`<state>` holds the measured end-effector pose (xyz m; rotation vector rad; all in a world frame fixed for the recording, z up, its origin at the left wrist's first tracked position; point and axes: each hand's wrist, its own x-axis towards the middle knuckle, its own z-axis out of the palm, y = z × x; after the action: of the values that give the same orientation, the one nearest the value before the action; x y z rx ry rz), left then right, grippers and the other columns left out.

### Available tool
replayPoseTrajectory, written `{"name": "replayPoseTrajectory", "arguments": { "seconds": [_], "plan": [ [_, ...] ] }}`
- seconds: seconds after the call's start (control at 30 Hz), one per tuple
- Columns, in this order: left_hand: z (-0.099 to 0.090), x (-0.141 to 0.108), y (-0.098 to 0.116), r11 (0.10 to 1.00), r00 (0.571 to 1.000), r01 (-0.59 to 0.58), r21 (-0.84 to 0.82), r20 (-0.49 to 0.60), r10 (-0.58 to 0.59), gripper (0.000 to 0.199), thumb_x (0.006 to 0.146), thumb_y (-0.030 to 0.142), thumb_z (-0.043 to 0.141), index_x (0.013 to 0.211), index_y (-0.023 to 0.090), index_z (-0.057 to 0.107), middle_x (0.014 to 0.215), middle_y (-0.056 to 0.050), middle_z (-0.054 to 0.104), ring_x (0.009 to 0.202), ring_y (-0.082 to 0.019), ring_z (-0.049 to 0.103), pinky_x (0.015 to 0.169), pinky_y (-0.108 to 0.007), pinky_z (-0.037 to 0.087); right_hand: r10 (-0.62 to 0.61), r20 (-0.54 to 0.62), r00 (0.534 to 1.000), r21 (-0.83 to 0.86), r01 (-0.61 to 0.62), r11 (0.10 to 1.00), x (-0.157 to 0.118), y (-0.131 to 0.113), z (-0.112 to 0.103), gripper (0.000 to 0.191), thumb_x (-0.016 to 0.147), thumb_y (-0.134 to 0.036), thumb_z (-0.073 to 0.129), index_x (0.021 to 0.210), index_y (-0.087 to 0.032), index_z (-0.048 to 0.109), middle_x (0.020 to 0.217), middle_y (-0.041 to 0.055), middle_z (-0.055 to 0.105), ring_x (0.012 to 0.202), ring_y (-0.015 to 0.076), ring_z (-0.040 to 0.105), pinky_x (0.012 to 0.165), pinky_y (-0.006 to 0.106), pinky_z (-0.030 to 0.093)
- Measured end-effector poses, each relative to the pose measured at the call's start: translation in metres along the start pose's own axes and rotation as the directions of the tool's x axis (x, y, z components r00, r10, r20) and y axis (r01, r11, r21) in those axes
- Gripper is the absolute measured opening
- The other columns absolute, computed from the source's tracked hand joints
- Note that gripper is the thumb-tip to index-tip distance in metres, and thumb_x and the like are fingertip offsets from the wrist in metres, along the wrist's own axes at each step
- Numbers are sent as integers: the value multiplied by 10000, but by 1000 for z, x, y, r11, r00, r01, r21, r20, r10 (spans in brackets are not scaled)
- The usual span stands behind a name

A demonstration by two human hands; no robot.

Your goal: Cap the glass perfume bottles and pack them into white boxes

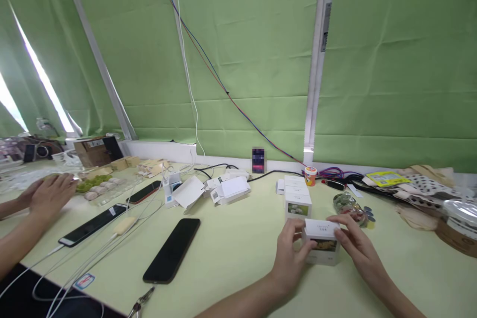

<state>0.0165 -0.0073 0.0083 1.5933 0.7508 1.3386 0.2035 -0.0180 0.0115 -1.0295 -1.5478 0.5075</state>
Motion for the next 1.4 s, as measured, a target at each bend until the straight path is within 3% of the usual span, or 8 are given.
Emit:
{"name": "replayPoseTrajectory", "arguments": {
  "seconds": [0.17, 0.33, 0.63, 0.8, 0.93, 1.13, 1.4],
  "plan": [
    [0, -3, -4, 998, 998, 53, -32, -32, -54, 453, 749, 114, 676, 1161, 220, 521, 1162, -71, 617, 1045, -215, 607, 933, -361, 493, -16, 14, 1000, -74, 17, 997, 1, -2, -2, 226, 911, -439, 501, 971, -273, 643, 948, 39, 640, 895, 225, 607, 691, 265, 508],
    [-1, -1, -1, 999, 999, 28, 34, 25, -29, 449, 762, 131, 664, 1191, 232, 579, 1183, -71, 604, 1065, -226, 590, 931, -372, 500, 29, 65, 997, -130, -20, 991, 3, -5, -4, 242, 934, -434, 457, 967, -260, 621, 941, 51, 622, 917, 241, 584, 720, 299, 471],
    [-2, 2, -2, 997, 999, 25, 70, 24, -26, 361, 734, 120, 685, 1080, 204, 621, 1096, -70, 625, 1019, -230, 600, 893, -362, 515, 50, 87, 995, -121, -39, 992, 3, -5, -4, 241, 939, -428, 452, 958, -260, 623, 950, 48, 610, 934, 240, 564, 757, 312, 450],
    [-3, 1, -7, 998, 1000, 9, 70, 26, -11, 503, 765, 133, 672, 1239, 236, 538, 1207, -86, 586, 1066, -227, 580, 937, -384, 503, 55, 81, 995, -114, -46, 992, 3, -4, -5, 261, 935, -435, 461, 995, -262, 647, 937, 53, 609, 920, 243, 562, 711, 307, 454],
    [-5, 1, -9, 988, 994, -81, 130, 86, 70, 351, 796, 166, 654, 1139, 236, 626, 1168, -83, 573, 1120, -241, 549, 962, -400, 496, 43, 69, 997, -111, -35, 993, 4, -4, -5, 280, 927, -444, 472, 995, -261, 674, 893, 55, 603, 892, 245, 565, 703, 310, 465],
    [-7, 3, -11, 979, 989, -124, 163, 99, 109, 277, 807, 169, 646, 1079, 223, 638, 1172, -90, 558, 1128, -236, 546, 987, -408, 484, 24, 65, 998, -132, -15, 991, 4, -3, -4, 300, 919, -445, 487, 998, -270, 717, 861, 54, 596, 856, 241, 579, 702, 313, 488],
    [-9, 3, -4, 942, 974, -187, 279, 175, 141, 279, 878, 223, 565, 1155, 219, 593, 1177, -100, 578, 1109, -232, 553, 991, -412, 465, -38, 47, 998, -220, 47, 974, 1, -1, -2, 344, 934, -447, 453, 1033, -286, 740, 990, 76, 605, 966, 258, 605, 768, 328, 506]
  ]
}}
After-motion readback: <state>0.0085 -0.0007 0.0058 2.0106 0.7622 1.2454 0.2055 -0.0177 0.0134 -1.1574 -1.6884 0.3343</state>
